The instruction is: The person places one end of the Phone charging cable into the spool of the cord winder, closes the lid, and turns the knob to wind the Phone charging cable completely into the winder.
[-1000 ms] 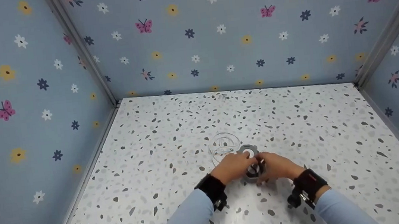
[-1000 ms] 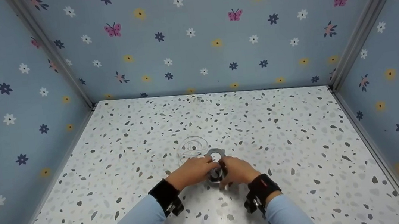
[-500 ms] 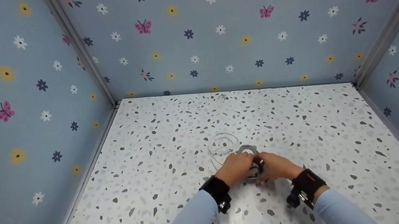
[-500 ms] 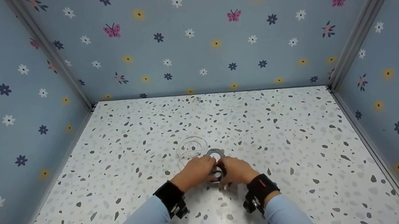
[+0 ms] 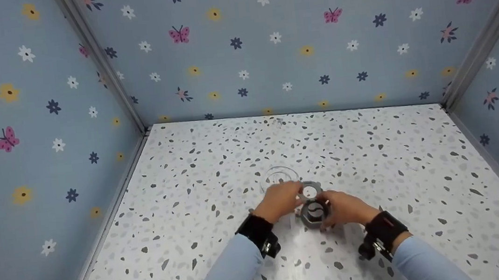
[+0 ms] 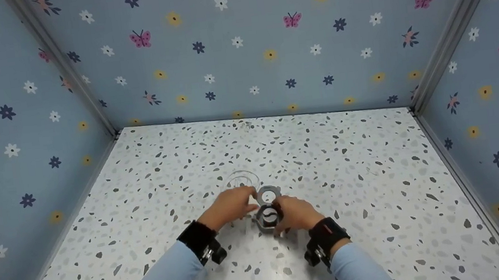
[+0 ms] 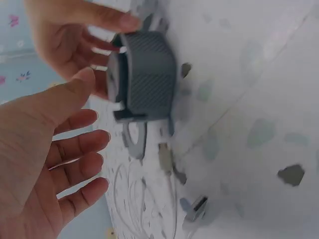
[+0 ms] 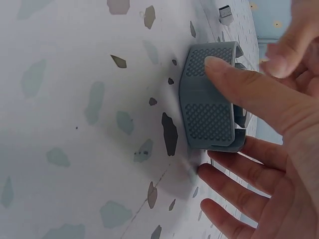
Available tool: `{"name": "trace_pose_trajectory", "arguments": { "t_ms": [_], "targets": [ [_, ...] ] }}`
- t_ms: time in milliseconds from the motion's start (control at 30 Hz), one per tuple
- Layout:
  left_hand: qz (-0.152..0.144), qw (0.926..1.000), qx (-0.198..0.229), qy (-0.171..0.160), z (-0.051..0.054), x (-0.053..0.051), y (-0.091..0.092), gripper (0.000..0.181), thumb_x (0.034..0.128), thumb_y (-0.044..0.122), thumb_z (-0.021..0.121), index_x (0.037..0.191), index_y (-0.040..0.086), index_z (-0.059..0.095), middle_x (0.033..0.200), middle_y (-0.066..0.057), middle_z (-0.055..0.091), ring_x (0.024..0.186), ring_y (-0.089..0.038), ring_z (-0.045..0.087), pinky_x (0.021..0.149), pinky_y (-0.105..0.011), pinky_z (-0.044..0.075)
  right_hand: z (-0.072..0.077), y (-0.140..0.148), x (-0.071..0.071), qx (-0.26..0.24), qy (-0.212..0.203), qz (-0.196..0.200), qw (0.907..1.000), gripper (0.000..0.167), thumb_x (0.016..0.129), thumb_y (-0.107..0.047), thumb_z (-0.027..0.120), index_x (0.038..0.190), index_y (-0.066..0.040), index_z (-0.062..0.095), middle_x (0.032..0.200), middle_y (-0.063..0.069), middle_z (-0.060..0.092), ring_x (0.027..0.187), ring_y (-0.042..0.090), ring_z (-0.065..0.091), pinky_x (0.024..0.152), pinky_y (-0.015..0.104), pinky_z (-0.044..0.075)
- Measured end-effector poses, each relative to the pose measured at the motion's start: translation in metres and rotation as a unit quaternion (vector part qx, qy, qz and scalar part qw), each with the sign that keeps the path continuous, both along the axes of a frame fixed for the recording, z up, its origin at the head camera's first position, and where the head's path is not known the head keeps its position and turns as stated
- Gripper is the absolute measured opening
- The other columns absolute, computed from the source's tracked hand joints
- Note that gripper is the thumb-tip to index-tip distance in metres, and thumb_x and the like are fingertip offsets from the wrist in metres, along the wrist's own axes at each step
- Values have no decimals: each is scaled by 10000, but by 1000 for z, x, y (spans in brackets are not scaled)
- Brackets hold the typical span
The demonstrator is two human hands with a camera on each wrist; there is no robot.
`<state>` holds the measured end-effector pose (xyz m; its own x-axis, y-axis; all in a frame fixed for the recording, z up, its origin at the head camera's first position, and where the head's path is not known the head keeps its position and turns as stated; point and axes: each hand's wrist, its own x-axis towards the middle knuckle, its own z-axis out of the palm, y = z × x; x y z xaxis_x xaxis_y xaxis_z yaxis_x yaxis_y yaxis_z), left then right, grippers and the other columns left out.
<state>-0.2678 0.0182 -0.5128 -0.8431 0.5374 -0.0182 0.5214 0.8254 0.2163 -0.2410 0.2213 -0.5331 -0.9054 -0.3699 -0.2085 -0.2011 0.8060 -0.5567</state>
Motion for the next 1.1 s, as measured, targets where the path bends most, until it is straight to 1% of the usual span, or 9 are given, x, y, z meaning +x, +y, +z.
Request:
{"name": "trace_pose_trajectory", "arguments": {
  "t_ms": [100,167,233,300,500,733,867,967,1100],
  "targets": [
    [1168,9926,137,316,1,-7,-18,156,907,225,658,966,81,655,865,-61,687,733,-213,657,602,-334,538,1,-1,1,20,-157,-140,9998,769,575,-241,920,1254,-107,583,1166,62,653,1051,229,622,960,450,479],
    [1866,9821,117,222,-2,-8,-27,159,901,219,660,943,66,660,835,-81,685,719,-242,670,586,-371,543,2,-1,0,47,-201,-177,9996,783,574,-243,919,1265,-105,577,1176,63,651,1058,231,621,964,457,477],
    [2282,9734,174,83,-9,-6,-33,199,895,241,678,924,45,667,826,-104,687,731,-269,678,603,-398,551,1,0,0,44,-216,-179,9996,787,577,-237,917,1271,-95,573,1180,69,650,1060,237,620,962,465,477],
    [2477,9683,298,-142,-17,-3,-37,194,898,225,676,908,31,663,800,-114,687,721,-271,680,602,-405,555,0,1,0,23,-216,-163,9996,778,584,-227,912,1271,-92,572,1180,70,650,1062,239,620,962,466,477],
    [2487,9671,537,-1,-34,2,-41,157,936,49,562,810,26,652,712,-119,663,647,-263,668,549,-414,554,0,0,1,4,-252,-118,9996,758,595,-217,906,1267,-106,571,1185,66,647,1073,233,616,971,460,473],
    [2695,9591,861,55,-35,-1,-41,161,951,57,530,981,-58,640,813,-166,663,725,-302,674,604,-432,564,3,0,0,-8,-169,-152,9997,758,583,-211,912,1256,-107,580,1165,55,653,1062,229,619,970,456,473],
    [2580,9617,877,284,-35,0,-41,167,942,26,525,853,-33,653,761,-169,657,687,-302,666,577,-432,561,3,0,-2,19,-117,-74,9999,759,592,-213,909,1262,-95,572,1172,67,650,1075,244,614,976,466,468],
    [2541,9632,870,89,-27,0,-42,142,919,36,562,831,-20,659,791,-177,665,725,-309,665,611,-439,561,4,0,-3,98,-103,69,9999,820,603,-240,907,1311,-57,534,1215,106,632,1112,277,601,990,487,455],
    [2312,9673,974,-376,5,-4,-40,264,935,58,552,1161,-69,598,952,-195,675,848,-328,666,717,-439,554,15,1,-6,101,124,118,9998,924,687,-265,871,1435,-6,394,1358,199,521,1233,358,515,1036,517,407]
  ]
}}
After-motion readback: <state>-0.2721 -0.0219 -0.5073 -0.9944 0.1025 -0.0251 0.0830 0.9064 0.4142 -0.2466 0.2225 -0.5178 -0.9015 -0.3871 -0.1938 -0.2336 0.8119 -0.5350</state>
